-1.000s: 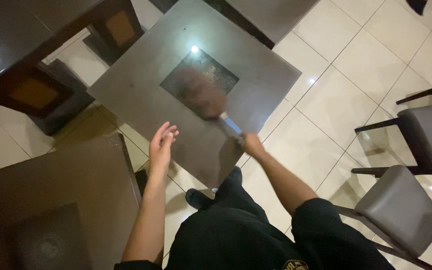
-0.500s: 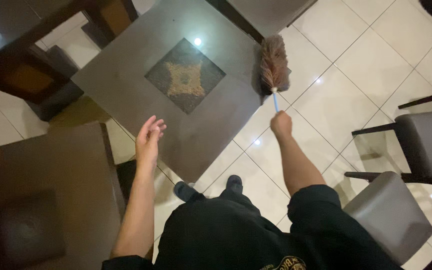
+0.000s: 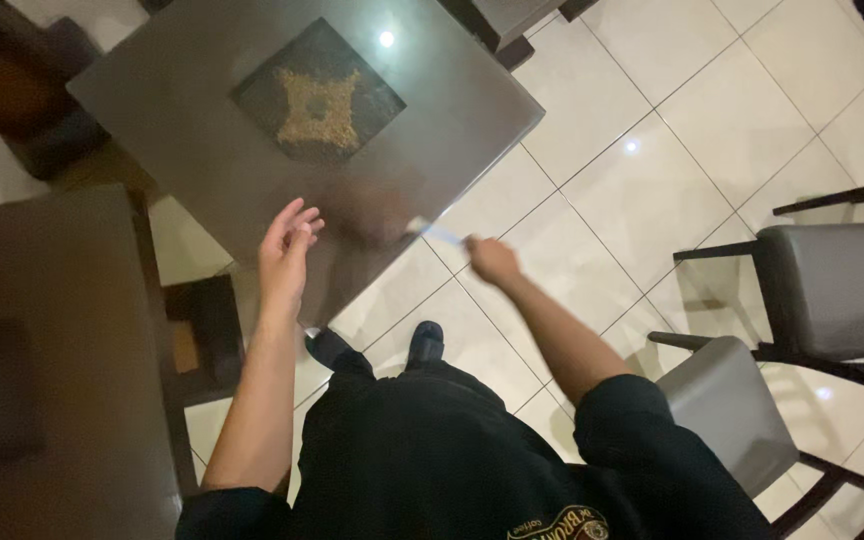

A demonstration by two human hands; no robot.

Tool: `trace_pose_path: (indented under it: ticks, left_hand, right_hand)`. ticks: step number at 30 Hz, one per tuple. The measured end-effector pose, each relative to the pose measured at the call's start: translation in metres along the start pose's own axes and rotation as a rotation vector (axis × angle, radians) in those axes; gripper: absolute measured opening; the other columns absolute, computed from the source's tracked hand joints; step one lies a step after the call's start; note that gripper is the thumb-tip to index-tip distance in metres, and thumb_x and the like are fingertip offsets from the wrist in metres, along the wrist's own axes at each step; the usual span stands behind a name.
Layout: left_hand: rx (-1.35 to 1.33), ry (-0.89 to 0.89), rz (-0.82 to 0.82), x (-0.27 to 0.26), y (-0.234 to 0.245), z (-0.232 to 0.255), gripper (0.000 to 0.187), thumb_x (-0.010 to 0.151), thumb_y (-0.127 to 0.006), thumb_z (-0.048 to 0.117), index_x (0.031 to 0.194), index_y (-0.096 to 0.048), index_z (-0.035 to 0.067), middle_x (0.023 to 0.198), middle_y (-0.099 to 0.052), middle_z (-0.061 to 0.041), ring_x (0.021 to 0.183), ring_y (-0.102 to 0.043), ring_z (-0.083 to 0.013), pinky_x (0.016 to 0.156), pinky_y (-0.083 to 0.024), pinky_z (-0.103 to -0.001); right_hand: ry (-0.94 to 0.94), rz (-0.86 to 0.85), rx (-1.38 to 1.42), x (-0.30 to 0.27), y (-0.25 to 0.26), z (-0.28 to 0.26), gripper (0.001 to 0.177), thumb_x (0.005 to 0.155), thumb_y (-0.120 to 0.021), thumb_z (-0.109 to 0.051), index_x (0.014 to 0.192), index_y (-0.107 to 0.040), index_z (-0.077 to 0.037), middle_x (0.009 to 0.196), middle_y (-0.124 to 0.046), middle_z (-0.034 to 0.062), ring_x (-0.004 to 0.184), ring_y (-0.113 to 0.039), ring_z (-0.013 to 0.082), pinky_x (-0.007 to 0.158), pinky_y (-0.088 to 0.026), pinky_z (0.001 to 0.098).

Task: The person dusts several table surfaces with a feather duster, repositions a table by hand, and continues dusting other tables.

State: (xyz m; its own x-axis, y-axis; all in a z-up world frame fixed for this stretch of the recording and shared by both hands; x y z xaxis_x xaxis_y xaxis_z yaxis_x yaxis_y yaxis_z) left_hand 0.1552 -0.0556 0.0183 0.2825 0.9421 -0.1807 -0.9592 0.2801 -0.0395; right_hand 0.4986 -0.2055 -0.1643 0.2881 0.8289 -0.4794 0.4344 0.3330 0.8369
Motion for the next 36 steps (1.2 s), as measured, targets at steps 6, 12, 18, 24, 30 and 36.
trace_pose_path:
  ticks: [6,12,18,24,30,36]
  left_hand:
    - [0.003,0.024,0.074,-0.036,0.004,-0.028,0.044,0.104,-0.052,0.01,0.147,-0.051,0.001,0.136,-0.066,-0.016,0.12,-0.066,-0.0235,0.1,-0.051,-0.035]
    - [0.011,0.05,0.11,-0.07,0.003,-0.043,0.045,0.104,-0.052,0.011,0.148,-0.05,0.001,0.137,-0.065,-0.015,0.122,-0.064,-0.022,0.102,-0.049,-0.034]
    - [0.003,0.028,0.077,-0.082,0.007,-0.036,0.044,0.104,-0.053,0.01,0.148,-0.05,0.003,0.137,-0.065,-0.015,0.122,-0.064,-0.0211,0.104,-0.049,-0.033]
    - [0.014,-0.021,0.044,-0.094,0.026,-0.023,0.045,0.103,-0.054,0.01,0.148,-0.05,0.004,0.138,-0.065,-0.015,0.123,-0.065,-0.0208,0.105,-0.049,-0.033]
    - [-0.007,0.034,0.055,-0.13,0.072,-0.025,0.046,0.104,-0.054,0.012,0.149,-0.05,0.006,0.138,-0.065,-0.014,0.125,-0.063,-0.0218,0.106,-0.048,-0.034]
    - [0.032,0.062,0.116,-0.164,0.134,-0.04,0.046,0.103,-0.053,0.014,0.149,-0.051,0.007,0.138,-0.067,-0.014,0.125,-0.065,-0.024,0.106,-0.051,-0.036]
  right_hand:
    - [-0.26,0.39,0.36,0.035,0.052,0.159,0.03,0.097,-0.054,-0.022,0.112,-0.07,-0.003,0.105,-0.072,0.0256,0.099,-0.07,0.0432,0.088,-0.055,0.0517]
    - [-0.135,0.282,0.536,0.042,-0.016,0.071,0.024,0.098,-0.049,-0.019,0.104,-0.066,-0.004,0.088,-0.071,0.025,0.079,-0.072,0.0429,0.075,-0.056,0.0552]
    - [0.206,-0.072,0.093,-0.063,-0.061,-0.06,0.028,0.098,-0.048,-0.029,0.103,-0.067,-0.01,0.093,-0.072,0.022,0.089,-0.068,0.0443,0.079,-0.052,0.0565]
    - [-0.075,0.156,0.102,-0.031,-0.001,0.071,0.034,0.102,-0.049,-0.032,0.12,-0.072,-0.015,0.112,-0.072,0.0193,0.103,-0.069,0.0408,0.088,-0.053,0.0535]
    - [-0.426,0.376,0.408,-0.032,0.029,0.136,0.036,0.098,-0.053,-0.026,0.105,-0.073,0.002,0.107,-0.071,0.0296,0.103,-0.069,0.0436,0.092,-0.053,0.0498]
    - [-0.082,0.179,0.203,-0.075,-0.085,-0.045,0.033,0.1,-0.047,-0.029,0.107,-0.068,-0.004,0.103,-0.07,0.0294,0.098,-0.067,0.0484,0.088,-0.052,0.0557]
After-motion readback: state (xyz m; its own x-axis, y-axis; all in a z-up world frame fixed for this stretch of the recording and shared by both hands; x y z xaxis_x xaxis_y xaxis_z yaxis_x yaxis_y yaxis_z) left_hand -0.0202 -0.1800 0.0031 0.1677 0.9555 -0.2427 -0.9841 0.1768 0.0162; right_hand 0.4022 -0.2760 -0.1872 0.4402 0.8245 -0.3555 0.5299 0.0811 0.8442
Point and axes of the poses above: each hand's wrist, its own x-axis towards the middle knuckle, its own y-axis out of the back of the hand, z = x × y, the point moved 10 cm from there along x, towards the middle knuckle
